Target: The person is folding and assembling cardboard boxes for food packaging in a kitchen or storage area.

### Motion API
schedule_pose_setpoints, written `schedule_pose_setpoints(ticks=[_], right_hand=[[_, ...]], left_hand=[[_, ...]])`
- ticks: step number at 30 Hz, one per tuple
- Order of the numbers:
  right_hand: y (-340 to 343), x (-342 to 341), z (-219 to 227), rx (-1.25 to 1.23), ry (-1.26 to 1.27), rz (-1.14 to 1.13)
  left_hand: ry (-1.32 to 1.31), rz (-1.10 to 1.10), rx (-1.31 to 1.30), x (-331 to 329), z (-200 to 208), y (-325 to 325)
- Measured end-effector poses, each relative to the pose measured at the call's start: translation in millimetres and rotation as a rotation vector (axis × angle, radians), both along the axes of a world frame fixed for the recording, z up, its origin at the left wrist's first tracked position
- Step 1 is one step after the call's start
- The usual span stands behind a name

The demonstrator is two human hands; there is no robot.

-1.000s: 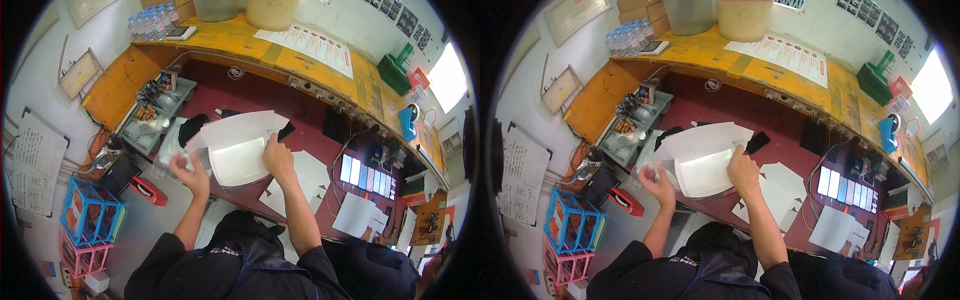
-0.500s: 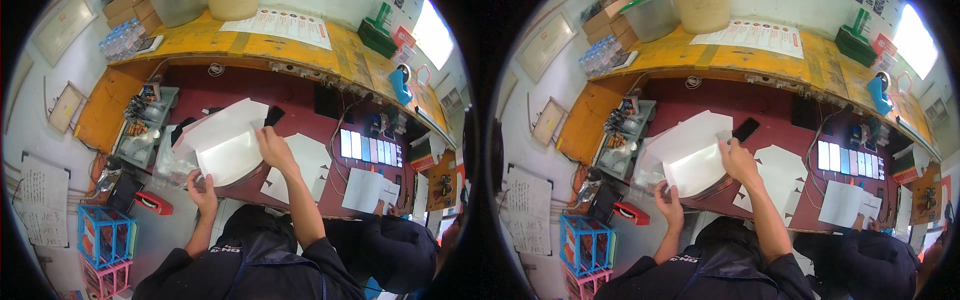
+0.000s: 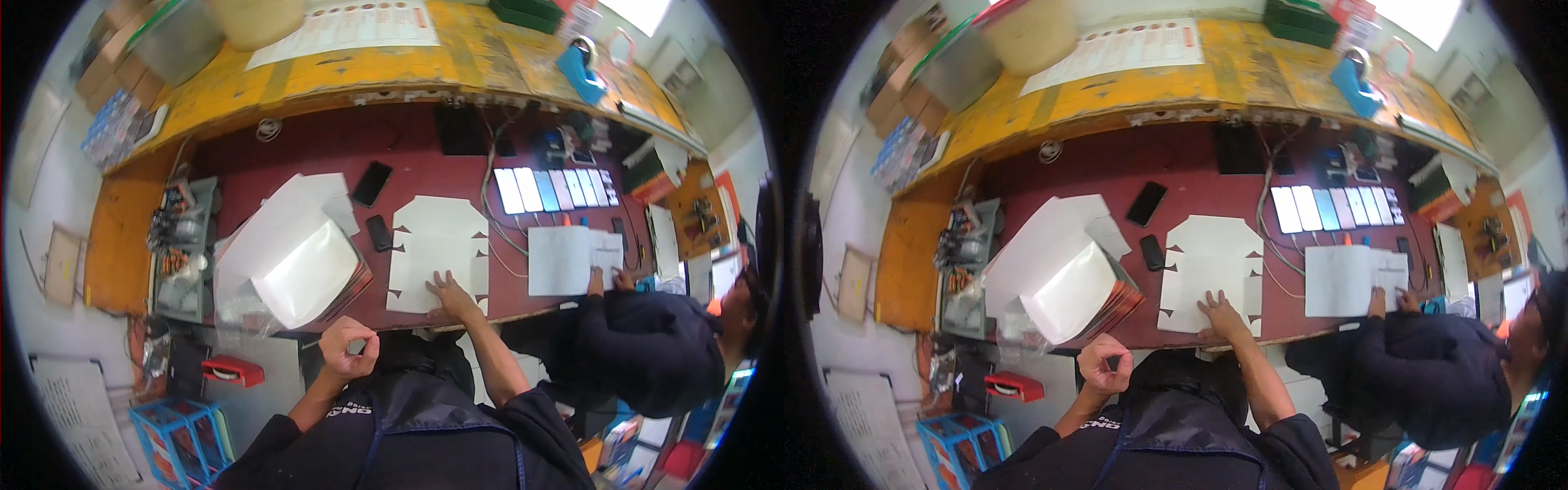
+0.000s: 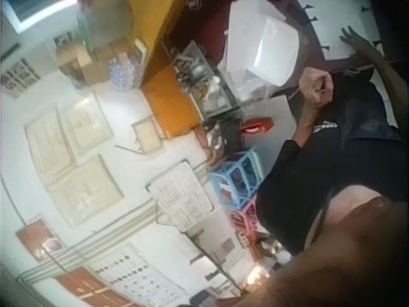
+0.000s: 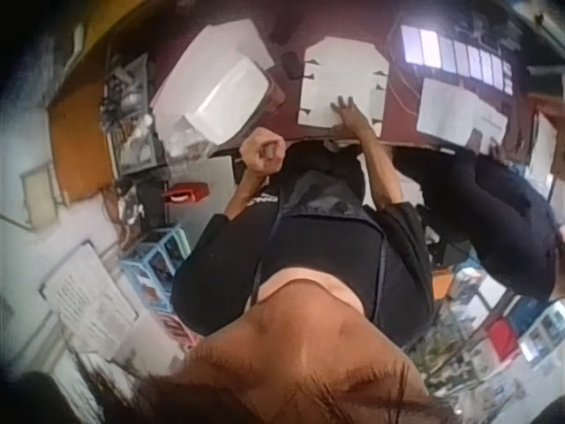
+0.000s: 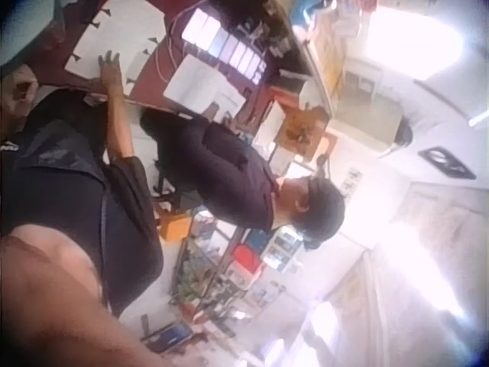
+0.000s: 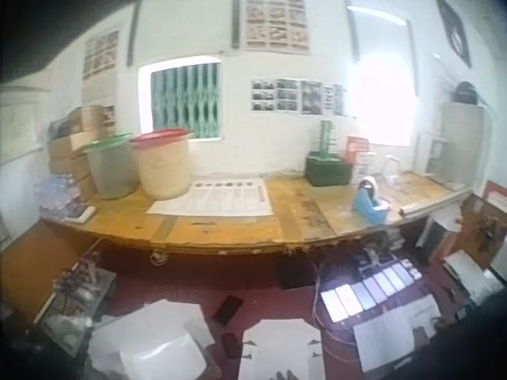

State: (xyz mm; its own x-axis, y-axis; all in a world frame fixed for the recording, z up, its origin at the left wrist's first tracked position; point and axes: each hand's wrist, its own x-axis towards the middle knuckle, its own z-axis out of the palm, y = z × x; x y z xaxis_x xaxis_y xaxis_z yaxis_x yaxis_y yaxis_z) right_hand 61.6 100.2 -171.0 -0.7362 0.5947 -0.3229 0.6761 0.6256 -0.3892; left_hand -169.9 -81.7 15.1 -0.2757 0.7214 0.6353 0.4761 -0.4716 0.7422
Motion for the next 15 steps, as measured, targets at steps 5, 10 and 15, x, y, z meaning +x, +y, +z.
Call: schedule_pose_setpoints(ticks=[5, 10, 15], right_hand=[[9.9, 8.3, 9.6, -0.178, 0.133, -0.009], [16.3, 19.4, 30.8, -0.136, 0.39, -0.1], [3.3, 30.1, 142.3, 0.533, 0.756, -0.423]], left_hand=[[-0.069, -0.112, -0.12, 13.3, -4.7, 13.0], [-0.072, -0.188, -0.213, 25.1, -5.7, 22.8], [0.075, -0.077, -0.326, 37.3, -4.4, 33.4]])
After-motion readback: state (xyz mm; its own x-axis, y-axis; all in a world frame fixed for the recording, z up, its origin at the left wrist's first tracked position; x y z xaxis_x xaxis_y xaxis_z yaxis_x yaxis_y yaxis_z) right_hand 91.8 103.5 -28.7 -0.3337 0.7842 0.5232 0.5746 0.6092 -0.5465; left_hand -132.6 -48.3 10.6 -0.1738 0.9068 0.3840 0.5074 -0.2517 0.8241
